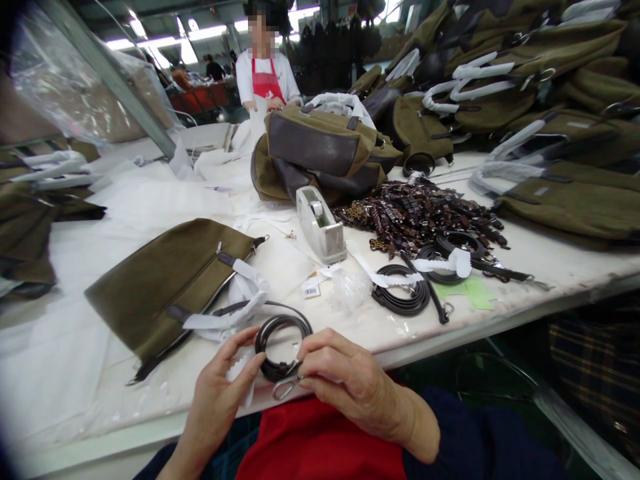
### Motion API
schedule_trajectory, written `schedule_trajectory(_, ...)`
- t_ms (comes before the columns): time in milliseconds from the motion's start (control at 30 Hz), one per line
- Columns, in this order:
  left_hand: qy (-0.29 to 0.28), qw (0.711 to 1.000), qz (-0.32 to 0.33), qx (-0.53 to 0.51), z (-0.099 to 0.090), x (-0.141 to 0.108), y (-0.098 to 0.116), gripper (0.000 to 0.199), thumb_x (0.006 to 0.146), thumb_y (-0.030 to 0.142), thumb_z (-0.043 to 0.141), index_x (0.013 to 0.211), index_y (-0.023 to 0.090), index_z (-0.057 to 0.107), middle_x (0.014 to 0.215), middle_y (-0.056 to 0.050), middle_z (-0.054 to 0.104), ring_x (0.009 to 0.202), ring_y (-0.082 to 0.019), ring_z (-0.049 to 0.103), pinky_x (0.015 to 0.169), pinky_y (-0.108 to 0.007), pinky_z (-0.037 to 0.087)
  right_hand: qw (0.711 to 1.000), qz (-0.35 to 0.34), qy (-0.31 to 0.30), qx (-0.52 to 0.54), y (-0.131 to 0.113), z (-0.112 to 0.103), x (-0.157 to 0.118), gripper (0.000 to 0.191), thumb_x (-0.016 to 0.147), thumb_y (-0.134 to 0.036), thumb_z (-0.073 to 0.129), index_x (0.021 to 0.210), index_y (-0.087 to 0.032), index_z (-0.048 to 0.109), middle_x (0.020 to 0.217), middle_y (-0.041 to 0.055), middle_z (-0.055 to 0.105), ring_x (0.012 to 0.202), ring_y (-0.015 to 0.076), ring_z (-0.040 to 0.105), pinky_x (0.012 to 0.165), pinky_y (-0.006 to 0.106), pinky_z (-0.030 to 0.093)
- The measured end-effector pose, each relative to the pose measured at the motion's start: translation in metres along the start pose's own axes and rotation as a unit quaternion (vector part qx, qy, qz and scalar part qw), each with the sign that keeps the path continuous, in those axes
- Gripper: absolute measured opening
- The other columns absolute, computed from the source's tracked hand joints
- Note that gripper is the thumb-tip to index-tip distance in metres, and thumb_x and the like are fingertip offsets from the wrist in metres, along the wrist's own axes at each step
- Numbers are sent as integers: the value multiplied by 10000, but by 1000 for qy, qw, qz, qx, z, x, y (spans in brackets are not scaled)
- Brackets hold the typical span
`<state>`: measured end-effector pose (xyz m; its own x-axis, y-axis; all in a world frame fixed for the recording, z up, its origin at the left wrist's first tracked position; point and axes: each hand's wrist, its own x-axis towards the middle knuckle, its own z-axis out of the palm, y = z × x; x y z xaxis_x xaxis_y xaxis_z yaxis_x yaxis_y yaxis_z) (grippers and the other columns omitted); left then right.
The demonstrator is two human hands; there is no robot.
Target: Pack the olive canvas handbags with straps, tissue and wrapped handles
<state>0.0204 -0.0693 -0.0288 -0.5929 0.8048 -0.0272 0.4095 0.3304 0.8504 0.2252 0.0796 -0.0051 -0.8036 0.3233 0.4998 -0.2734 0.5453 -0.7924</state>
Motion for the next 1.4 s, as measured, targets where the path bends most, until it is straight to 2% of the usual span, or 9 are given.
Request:
schedule_trajectory(200, -32, 987, -58, -144, 2, 3, 13, 485, 810, 379, 722, 1255, 224, 608, 1067, -52, 728, 1046, -206, 652, 949, -292, 493, 1000, -10, -13, -2, 0, 1, -2, 253, 892, -31, 610, 1093, -183, 580, 1106, 80, 586, 1046, 127, 589, 936, 216, 495)
schedule_trajectory(300, -52, 965, -98, -236, 0, 2, 18, 453, 849, 389, 694, 1260, 225, 601, 977, -28, 711, 732, -116, 640, 661, -188, 512, 1000, 1, -3, -9, 1, 1, -3, 244, 897, -39, 602, 1091, -185, 579, 1105, 78, 587, 1024, 122, 593, 919, 208, 499)
schedule_trajectory(367, -70, 948, -120, -286, 0, 1, 19, 447, 862, 398, 680, 1262, 218, 590, 953, -17, 684, 523, -52, 514, 466, -158, 415, 1000, 5, 9, -17, 4, 2, -4, 230, 902, -44, 595, 1082, -184, 577, 1097, 76, 590, 1004, 118, 597, 905, 200, 501)
schedule_trajectory(433, -79, 940, -129, -306, 0, 0, 18, 436, 878, 403, 659, 1256, 200, 582, 948, -20, 661, 463, -28, 427, 404, -156, 350, 999, 1, 20, -29, 7, 3, -5, 205, 909, -51, 585, 1067, -181, 576, 1083, 78, 596, 1002, 122, 599, 899, 204, 502)
schedule_trajectory(700, -83, 964, -90, -237, 7, 3, 8, 390, 941, 432, 561, 1240, 181, 561, 945, -35, 666, 574, -76, 515, 494, -178, 418, 997, 18, 52, -61, 14, 18, 0, 134, 929, -107, 585, 1030, -192, 570, 1019, 73, 604, 972, 149, 600, 859, 249, 507)
schedule_trajectory(833, -65, 969, -83, -225, 12, 3, 6, 386, 941, 421, 563, 1237, 175, 561, 909, -38, 668, 756, -135, 596, 665, -224, 496, 999, 15, 38, -30, 10, 25, 4, 91, 930, -140, 590, 1005, -184, 561, 938, 63, 604, 906, 159, 587, 799, 269, 504)
schedule_trajectory(933, -76, 961, -90, -250, 15, 4, 5, 389, 951, 424, 542, 1253, 178, 542, 881, -27, 646, 745, -138, 589, 685, -246, 505, 999, 29, 22, -34, 10, 30, 4, 37, 944, -175, 576, 976, -179, 558, 905, 62, 602, 865, 162, 572, 761, 273, 491)
schedule_trajectory(1300, -72, 973, -76, -207, 15, 4, 10, 400, 947, 427, 526, 1240, 158, 570, 779, -13, 634, 710, -150, 580, 673, -255, 496, 971, 86, -49, -219, 18, 51, 16, 87, 945, -149, 530, 865, -177, 548, 826, 34, 575, 750, 166, 549, 667, 272, 452)
schedule_trajectory(1400, -45, 989, -52, -132, 16, 4, 8, 379, 947, 403, 519, 1251, 187, 592, 940, -53, 694, 844, -192, 641, 796, -311, 515, 960, 98, -75, -252, 18, 54, 23, 68, 908, -122, 582, 870, -175, 562, 832, 32, 587, 756, 172, 561, 658, 272, 456)
